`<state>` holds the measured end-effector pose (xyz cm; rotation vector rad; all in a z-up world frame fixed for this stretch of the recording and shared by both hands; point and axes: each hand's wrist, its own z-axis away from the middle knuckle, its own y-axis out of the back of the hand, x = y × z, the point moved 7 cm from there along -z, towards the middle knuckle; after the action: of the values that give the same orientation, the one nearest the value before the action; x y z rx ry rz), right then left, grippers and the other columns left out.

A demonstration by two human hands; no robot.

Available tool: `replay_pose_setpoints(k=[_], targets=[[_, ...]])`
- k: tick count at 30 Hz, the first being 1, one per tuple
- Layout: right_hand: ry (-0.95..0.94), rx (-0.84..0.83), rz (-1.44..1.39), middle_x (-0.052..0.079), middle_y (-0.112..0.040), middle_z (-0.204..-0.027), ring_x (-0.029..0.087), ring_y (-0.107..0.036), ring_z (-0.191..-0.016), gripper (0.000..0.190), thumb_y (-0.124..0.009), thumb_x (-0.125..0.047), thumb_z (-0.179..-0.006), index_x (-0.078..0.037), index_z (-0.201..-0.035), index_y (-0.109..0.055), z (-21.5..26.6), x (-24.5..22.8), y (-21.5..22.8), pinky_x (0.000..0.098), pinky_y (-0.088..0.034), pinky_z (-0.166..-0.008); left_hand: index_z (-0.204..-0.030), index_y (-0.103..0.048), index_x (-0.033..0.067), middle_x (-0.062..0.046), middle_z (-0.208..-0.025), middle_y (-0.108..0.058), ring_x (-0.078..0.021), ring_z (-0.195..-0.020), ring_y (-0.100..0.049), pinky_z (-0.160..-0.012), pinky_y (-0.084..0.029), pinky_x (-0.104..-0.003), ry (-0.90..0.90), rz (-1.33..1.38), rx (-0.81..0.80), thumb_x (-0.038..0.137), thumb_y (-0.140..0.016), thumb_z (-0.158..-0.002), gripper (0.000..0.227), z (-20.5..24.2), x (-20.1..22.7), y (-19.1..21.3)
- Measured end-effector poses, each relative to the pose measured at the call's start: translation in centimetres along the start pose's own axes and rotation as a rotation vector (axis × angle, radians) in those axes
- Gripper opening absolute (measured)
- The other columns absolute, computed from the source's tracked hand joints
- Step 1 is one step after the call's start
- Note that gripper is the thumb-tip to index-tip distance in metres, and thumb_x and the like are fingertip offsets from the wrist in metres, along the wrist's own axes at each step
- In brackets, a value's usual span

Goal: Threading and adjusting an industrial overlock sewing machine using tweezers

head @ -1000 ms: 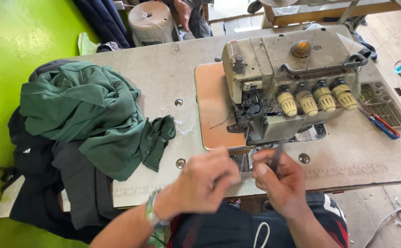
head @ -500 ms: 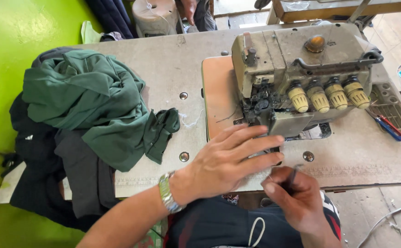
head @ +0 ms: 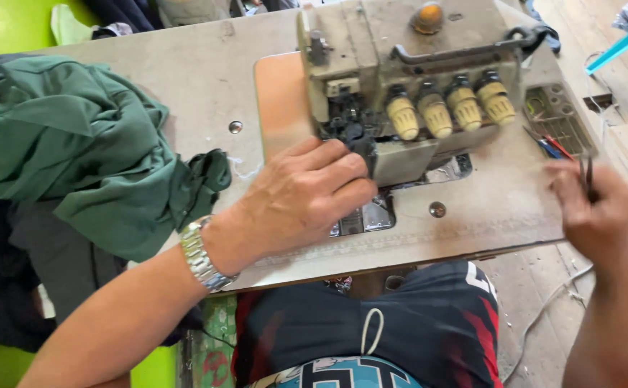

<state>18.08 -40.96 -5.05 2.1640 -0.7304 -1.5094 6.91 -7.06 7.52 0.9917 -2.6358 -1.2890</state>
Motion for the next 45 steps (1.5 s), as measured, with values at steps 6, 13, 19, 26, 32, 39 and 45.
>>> replay_pose_setpoints(k=[6,13,19,26,32,39,45], targets=[[0.086,-0.164,0.534,0.021,-0.066,-0.109,0.04,-0.064,-0.096,0.038,-0.056,-0.026,-0.105,-0.006,-0.134,-0.071,-4.4,3.8,-2.2,0.0477,-0.05,-0.091,-0.09,-0.055,0.0053,-0.009,-0.09,-0.056,-0.0246,-0.074,-0.05,-0.063,-0.042,-0.036,0.032,-0.023,-0.042,-0.012,-0.056,-0.097,0.019,-2.7,0.4,0.6],[0.293,-0.034,0.773,0.023,-0.067,-0.119,0.038,-0.061,-0.104,0.049,-0.062,-0.04,-0.102,-0.011,-0.14,-0.072,-4.9,1.4,-2.9,0.0477,-0.055,-0.084,-0.09,-0.055,0.0058,-0.008,-0.089,-0.054,-0.0232,-0.073,-0.048,-0.06,-0.04,-0.036,0.054,-0.023,-0.12,-0.015,-0.056,-0.093,0.021,-3.2,0.4,0.4],[0.114,-0.099,0.911,0.02,-0.069,-0.121,0.04,-0.063,-0.104,0.045,-0.054,-0.045,-0.103,-0.016,-0.133,-0.072,-10.0,5.9,-2.4,0.0492,-0.053,-0.082,-0.09,-0.054,0.0067,-0.008,-0.089,-0.053,-0.0243,-0.073,-0.048,-0.061,-0.04,-0.037,0.036,-0.031,-0.146,-0.013,-0.054,-0.093,0.02,-3.8,0.5,0.3],[0.342,-0.008,0.662,0.021,-0.074,-0.121,0.038,-0.067,-0.109,0.034,-0.061,-0.019,-0.103,-0.001,-0.128,-0.078,-10.1,7.1,-1.6,0.0443,-0.051,-0.095,-0.088,-0.054,0.0087,-0.006,-0.087,-0.054,-0.0244,-0.075,-0.05,-0.063,-0.043,-0.038,0.078,-0.051,-0.19,-0.001,-0.058,-0.097,0.014,-2.6,0.1,0.1],[-0.169,-0.64,-0.297,0.019,-0.082,-0.084,0.017,-0.032,-0.04,0.025,-0.058,-0.011,-0.096,-0.004,-0.115,-0.073,-1.5,-5.1,-4.9,0.0311,-0.026,-0.032,-0.087,-0.054,0.008,-0.006,-0.087,-0.054,-0.0244,-0.074,-0.049,-0.062,-0.042,-0.038,0.072,-0.011,-0.215,-0.002,-0.057,-0.096,0.014,-2.6,-0.2,-0.7],[0.198,-0.821,0.12,0.0,-0.069,-0.068,0.018,-0.06,-0.061,0.02,-0.069,-0.032,-0.088,-0.021,-0.104,-0.066,1.1,-16.6,-8.4,0.0336,-0.049,-0.063,-0.086,-0.055,0.0093,-0.006,-0.086,-0.053,-0.0253,-0.073,-0.05,-0.063,-0.04,-0.039,0.04,-0.045,-0.242,0.003,-0.057,-0.097,0.013,-3.2,0.3,-1.3],[0.243,-0.895,0.08,-0.003,-0.078,-0.089,0.01,-0.071,-0.082,0.014,-0.064,-0.029,-0.091,-0.017,-0.097,-0.065,1.0,-17.7,-10.6,0.031,-0.053,-0.075,-0.085,-0.055,0.0096,-0.006,-0.085,-0.053,-0.0249,-0.076,-0.051,-0.066,-0.04,-0.039,0.051,-0.022,-0.229,0.01,-0.058,-0.1,0.015,-2.9,0.2,-0.8]])
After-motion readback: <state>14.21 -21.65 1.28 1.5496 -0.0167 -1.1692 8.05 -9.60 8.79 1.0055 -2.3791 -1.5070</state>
